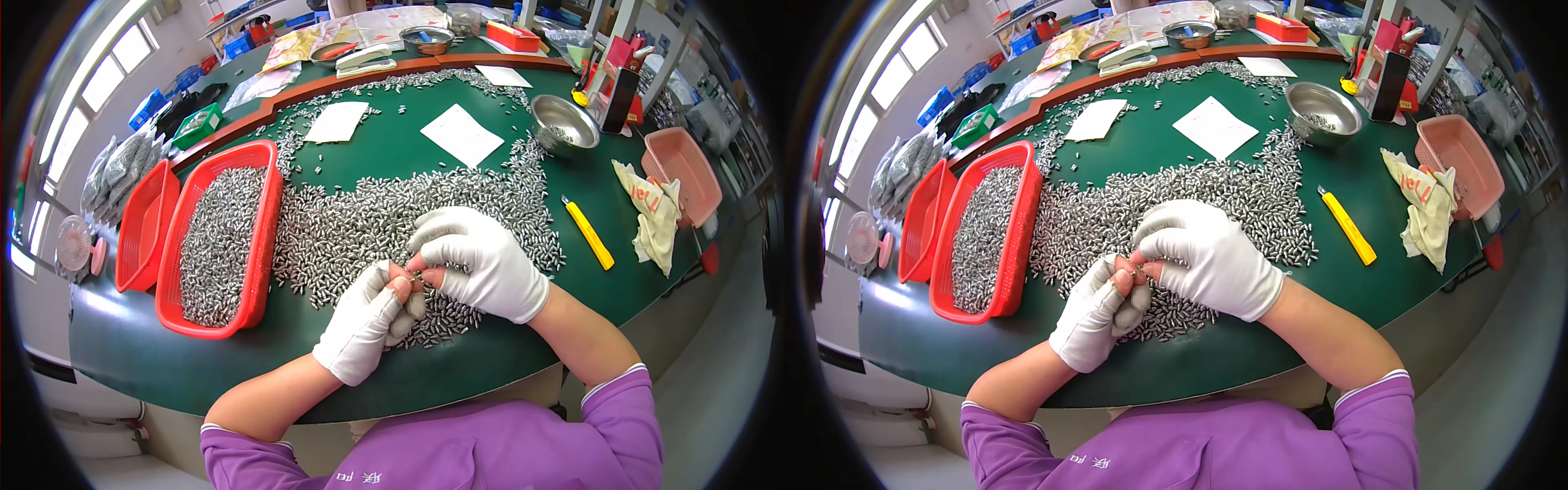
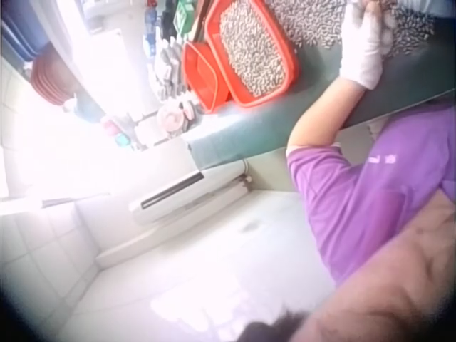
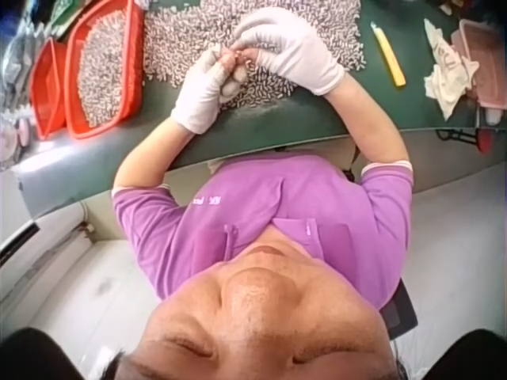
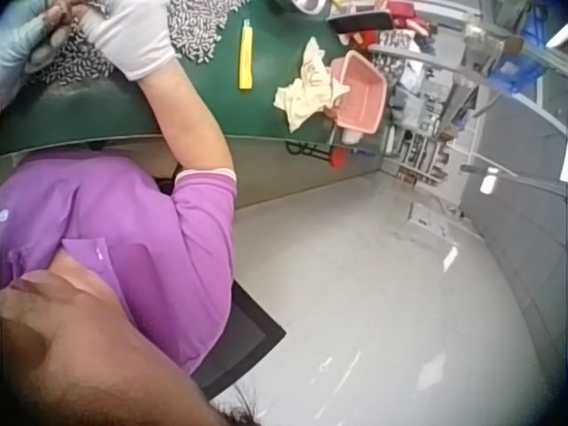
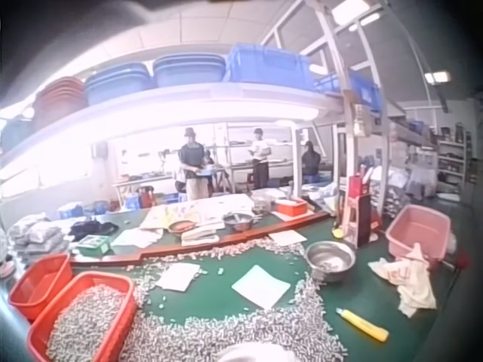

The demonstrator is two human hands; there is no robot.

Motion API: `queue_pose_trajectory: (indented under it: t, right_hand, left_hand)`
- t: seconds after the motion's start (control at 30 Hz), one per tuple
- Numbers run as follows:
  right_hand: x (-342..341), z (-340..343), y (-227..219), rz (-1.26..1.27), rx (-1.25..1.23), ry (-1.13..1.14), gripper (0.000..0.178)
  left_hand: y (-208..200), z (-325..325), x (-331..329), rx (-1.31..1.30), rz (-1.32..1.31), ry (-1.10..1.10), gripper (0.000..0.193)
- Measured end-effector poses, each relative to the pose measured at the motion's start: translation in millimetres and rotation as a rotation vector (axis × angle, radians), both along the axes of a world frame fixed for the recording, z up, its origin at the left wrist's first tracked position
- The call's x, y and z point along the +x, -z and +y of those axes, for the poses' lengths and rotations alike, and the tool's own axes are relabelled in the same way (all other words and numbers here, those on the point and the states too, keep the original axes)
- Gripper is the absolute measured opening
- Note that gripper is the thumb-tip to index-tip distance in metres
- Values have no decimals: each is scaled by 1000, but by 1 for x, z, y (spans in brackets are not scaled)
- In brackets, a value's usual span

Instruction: Sorting and inspecting small metal components on a workbench.

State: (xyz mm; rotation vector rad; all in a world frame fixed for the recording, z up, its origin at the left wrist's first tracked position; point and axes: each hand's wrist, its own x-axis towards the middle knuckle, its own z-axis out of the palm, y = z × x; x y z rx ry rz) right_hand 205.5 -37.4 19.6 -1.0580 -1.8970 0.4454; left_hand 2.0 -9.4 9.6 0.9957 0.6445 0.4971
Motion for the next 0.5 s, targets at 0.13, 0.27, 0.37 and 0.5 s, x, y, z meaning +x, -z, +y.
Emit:
queue_pose_trajectory:
  t: [0.13, 0.27, 0.37, 0.5]
  right_hand:
    - [-3, 2, -3, -69, 179, 33, 18]
    - [-4, 2, -3, -80, 258, 47, 16]
    - [-4, 1, -4, -92, 262, 49, 15]
    - [-5, 3, -4, -89, 277, 44, 15]
  left_hand:
    - [-1, 0, 0, -8, 9, 0, 28]
    - [1, -1, 0, -12, 5, -21, 28]
    - [2, -1, -1, 9, 10, -14, 25]
    - [1, -1, -1, 17, 35, -33, 24]
